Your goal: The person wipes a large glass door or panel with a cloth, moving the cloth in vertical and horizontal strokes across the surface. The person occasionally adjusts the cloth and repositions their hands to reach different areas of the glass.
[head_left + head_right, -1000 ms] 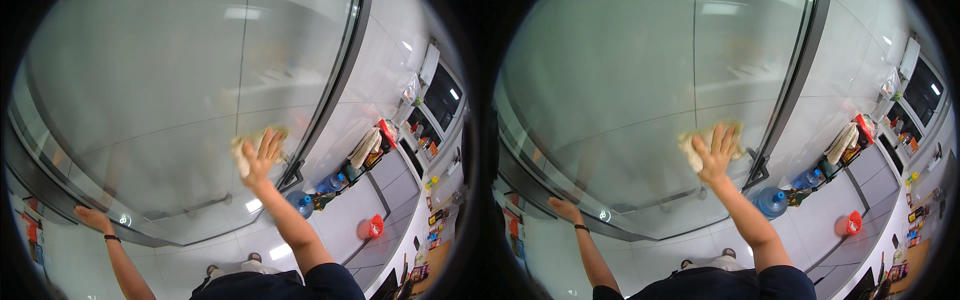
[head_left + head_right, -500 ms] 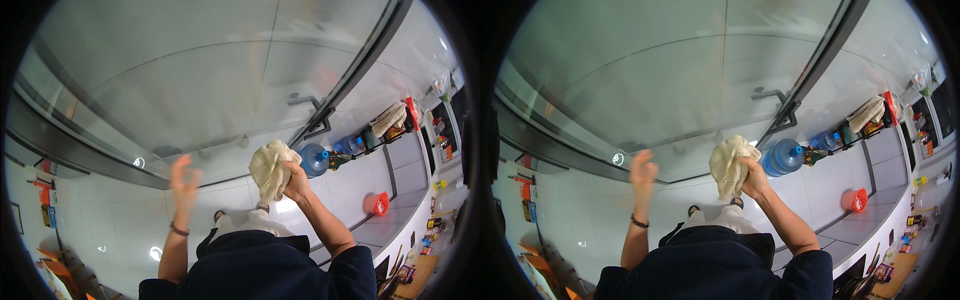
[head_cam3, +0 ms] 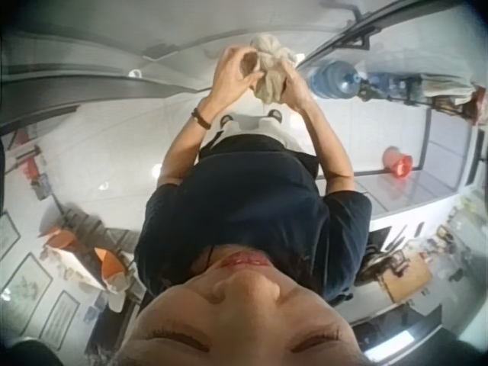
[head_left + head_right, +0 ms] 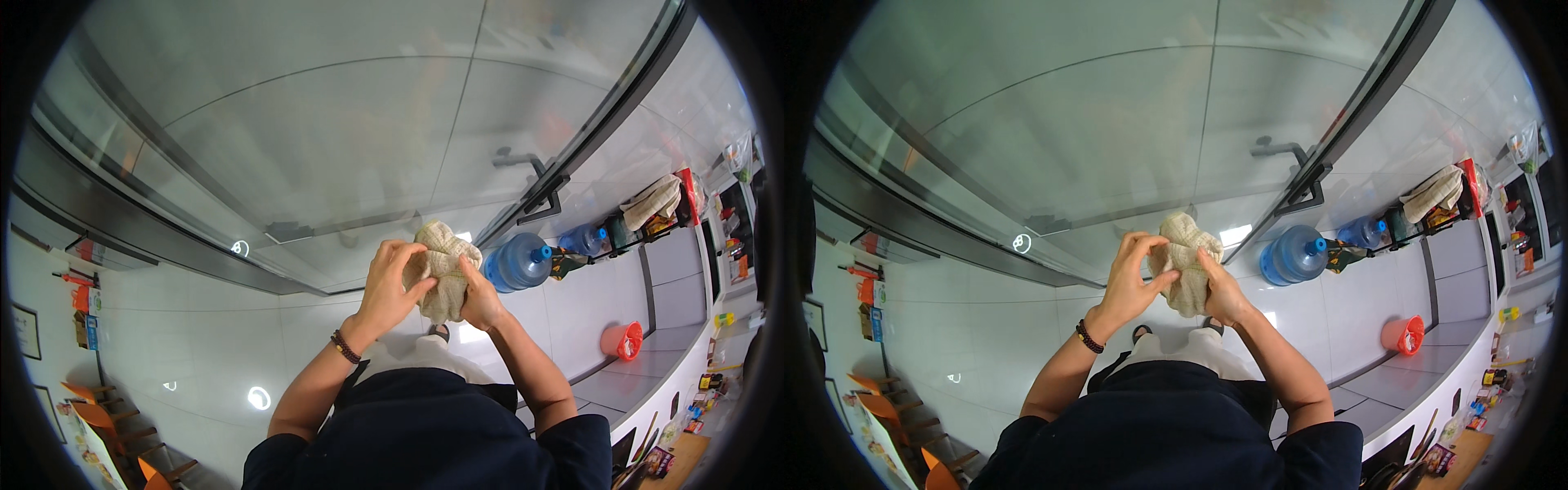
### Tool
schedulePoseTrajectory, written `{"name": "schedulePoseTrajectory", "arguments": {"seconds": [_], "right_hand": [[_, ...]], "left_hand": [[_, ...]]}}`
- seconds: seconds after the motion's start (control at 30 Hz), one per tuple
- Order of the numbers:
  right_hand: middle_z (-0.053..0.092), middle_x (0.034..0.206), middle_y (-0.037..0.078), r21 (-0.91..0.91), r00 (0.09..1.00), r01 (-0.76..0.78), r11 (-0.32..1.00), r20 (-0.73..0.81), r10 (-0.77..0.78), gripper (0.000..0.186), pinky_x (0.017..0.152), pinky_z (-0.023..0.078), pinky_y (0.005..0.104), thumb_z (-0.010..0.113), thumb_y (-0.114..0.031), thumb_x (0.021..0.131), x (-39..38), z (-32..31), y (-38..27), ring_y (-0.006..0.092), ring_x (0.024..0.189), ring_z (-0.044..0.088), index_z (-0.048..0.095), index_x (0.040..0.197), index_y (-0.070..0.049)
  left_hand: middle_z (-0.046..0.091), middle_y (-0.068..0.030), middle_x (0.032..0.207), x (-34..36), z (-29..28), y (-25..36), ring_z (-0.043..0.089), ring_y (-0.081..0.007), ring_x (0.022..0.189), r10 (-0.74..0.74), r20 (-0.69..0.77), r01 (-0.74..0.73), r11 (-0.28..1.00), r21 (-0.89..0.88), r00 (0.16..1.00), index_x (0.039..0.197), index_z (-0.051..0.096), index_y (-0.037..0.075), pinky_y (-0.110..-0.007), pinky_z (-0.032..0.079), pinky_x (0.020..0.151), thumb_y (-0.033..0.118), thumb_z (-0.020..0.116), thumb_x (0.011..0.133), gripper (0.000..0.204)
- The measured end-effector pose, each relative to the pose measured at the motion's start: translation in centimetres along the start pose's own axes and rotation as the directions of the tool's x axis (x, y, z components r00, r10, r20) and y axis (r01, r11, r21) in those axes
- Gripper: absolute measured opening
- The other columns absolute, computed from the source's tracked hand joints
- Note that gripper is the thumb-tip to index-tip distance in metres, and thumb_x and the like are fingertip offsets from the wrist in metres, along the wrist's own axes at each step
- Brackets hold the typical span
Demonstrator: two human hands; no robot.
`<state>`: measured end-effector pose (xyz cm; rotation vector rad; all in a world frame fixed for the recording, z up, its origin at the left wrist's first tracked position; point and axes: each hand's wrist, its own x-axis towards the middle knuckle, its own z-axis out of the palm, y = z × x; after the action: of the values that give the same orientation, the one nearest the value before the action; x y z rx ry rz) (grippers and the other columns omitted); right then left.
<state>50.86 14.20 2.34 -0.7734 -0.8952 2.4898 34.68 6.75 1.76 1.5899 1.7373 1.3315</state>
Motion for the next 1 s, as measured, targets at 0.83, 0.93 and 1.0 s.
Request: {"name": "schedulePoseTrajectory", "arguments": {"seconds": [0.83, 0.93, 1.0], "right_hand": [[0.054, 0.123, 0.01, 0.024, 0.936, 0.338, 0.941, -0.114, -0.334, 0.056, 0.092, 0.045, 0.0352, 0.047, -0.044, 0.095, 2.1, -1.3, 3.0, 0.021, 0.112, 0.054, 0.044, 0.129, 0.001], [0.054, 0.126, 0.011, 0.043, 0.931, 0.349, 0.936, -0.128, -0.341, 0.052, 0.096, 0.042, 0.0379, 0.041, -0.041, 0.097, 1.8, -1.1, 3.0, 0.0239, 0.115, 0.053, 0.042, 0.132, -0.003], [0.054, 0.125, 0.011, 0.056, 0.923, 0.364, 0.93, -0.151, -0.353, 0.052, 0.095, 0.043, 0.038, 0.043, -0.041, 0.097, 2.0, -1.3, 3.0, 0.0238, 0.113, 0.054, 0.042, 0.131, -0.003]], "left_hand": [[0.06, -0.0073, 0.096, 0.0, 2.2, -0.9, 0.055, -0.0122, 0.093, -0.532, 0.157, 0.461, 0.504, -0.731, 0.832, 0.122, 0.04, 0.007, -0.026, 0.043, 0.081, 0.011, 0.067, 0.087, 0.044], [0.06, -0.0066, 0.095, -0.1, 1.5, -0.8, 0.056, -0.0116, 0.09, -0.486, 0.133, 0.429, 0.571, -0.7, 0.864, 0.119, 0.047, 0.005, -0.026, 0.045, 0.081, 0.006, 0.065, 0.087, 0.037], [0.061, -0.0066, 0.096, -0.1, 1.2, -0.6, 0.057, -0.0112, 0.089, -0.466, 0.134, 0.421, 0.595, -0.685, 0.875, 0.116, 0.05, 0.003, -0.026, 0.046, 0.083, 0.004, 0.065, 0.086, 0.034]]}}
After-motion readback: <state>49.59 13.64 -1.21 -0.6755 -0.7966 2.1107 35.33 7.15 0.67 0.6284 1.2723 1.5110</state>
